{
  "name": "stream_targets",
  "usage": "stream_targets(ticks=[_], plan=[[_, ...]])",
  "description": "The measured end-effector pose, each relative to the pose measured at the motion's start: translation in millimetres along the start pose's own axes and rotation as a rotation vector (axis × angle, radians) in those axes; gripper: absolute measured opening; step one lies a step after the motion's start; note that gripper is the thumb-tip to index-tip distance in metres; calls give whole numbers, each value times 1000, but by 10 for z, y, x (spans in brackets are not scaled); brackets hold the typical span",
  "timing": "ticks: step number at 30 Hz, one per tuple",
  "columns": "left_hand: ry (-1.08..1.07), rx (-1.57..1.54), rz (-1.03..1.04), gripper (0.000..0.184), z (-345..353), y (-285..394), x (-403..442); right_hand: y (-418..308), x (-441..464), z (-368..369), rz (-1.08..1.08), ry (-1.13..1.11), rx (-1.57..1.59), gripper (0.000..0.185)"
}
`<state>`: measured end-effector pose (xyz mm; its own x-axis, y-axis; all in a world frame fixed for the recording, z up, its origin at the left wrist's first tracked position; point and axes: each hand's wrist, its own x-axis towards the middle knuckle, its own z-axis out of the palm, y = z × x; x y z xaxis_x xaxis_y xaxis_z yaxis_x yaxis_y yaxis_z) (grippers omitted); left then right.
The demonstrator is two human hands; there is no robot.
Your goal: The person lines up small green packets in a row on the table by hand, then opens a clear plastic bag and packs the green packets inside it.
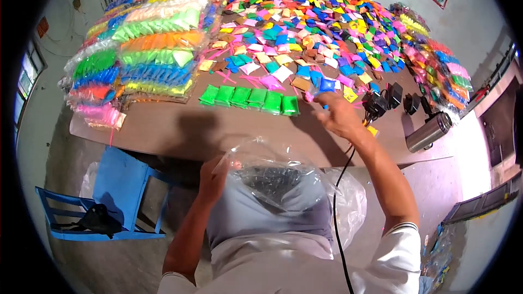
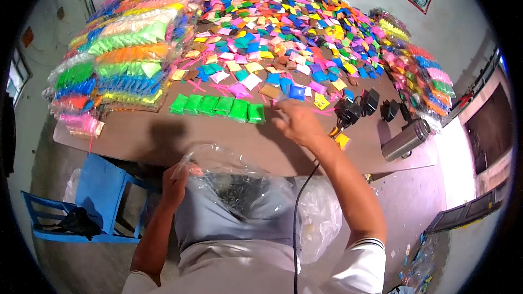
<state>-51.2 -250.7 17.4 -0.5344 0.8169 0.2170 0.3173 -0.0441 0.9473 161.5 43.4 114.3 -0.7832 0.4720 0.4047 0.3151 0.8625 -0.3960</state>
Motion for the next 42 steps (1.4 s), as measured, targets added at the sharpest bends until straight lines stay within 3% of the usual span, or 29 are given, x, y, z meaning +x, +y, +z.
stream_targets(ticks=[2,6,8,12,16,19,21,23,25,26,28,32,36,38,40,42], plan=[[41,-64,-7,31,-1,94,61,155,183,329,-218,-79,-67,44],[77,-202,85,28,-21,187,221,177,382,604,-264,-132,-142,56],[76,-236,73,28,-24,193,314,256,464,717,-239,-257,-159,69],[82,-247,16,28,11,233,482,313,467,804,-292,-308,-290,75],[53,-193,83,28,44,166,612,454,503,964,-438,-171,-410,70],[74,-226,13,28,108,58,620,487,496,971,-352,-219,-328,67],[54,-180,5,41,113,2,640,552,530,1050,-356,-191,-330,63],[60,-235,5,41,134,-27,620,596,550,1031,-362,-160,-338,60],[64,-287,7,41,124,-26,583,343,631,759,61,-264,149,47],[94,-279,-28,40,113,-6,570,406,642,752,67,-260,140,47],[112,-283,-57,40,101,32,555,515,666,698,457,-80,927,35],[102,-375,22,36,96,-58,529,675,588,483,650,38,1326,24],[76,-296,-77,38,135,36,531,643,444,365,625,37,1280,23],[67,-277,-52,39,174,77,561,711,376,422,497,21,1051,23],[56,-259,-27,39,202,95,569,705,291,496,523,109,871,26],[63,-328,-9,40,223,92,565,672,216,488,292,76,274,32]])
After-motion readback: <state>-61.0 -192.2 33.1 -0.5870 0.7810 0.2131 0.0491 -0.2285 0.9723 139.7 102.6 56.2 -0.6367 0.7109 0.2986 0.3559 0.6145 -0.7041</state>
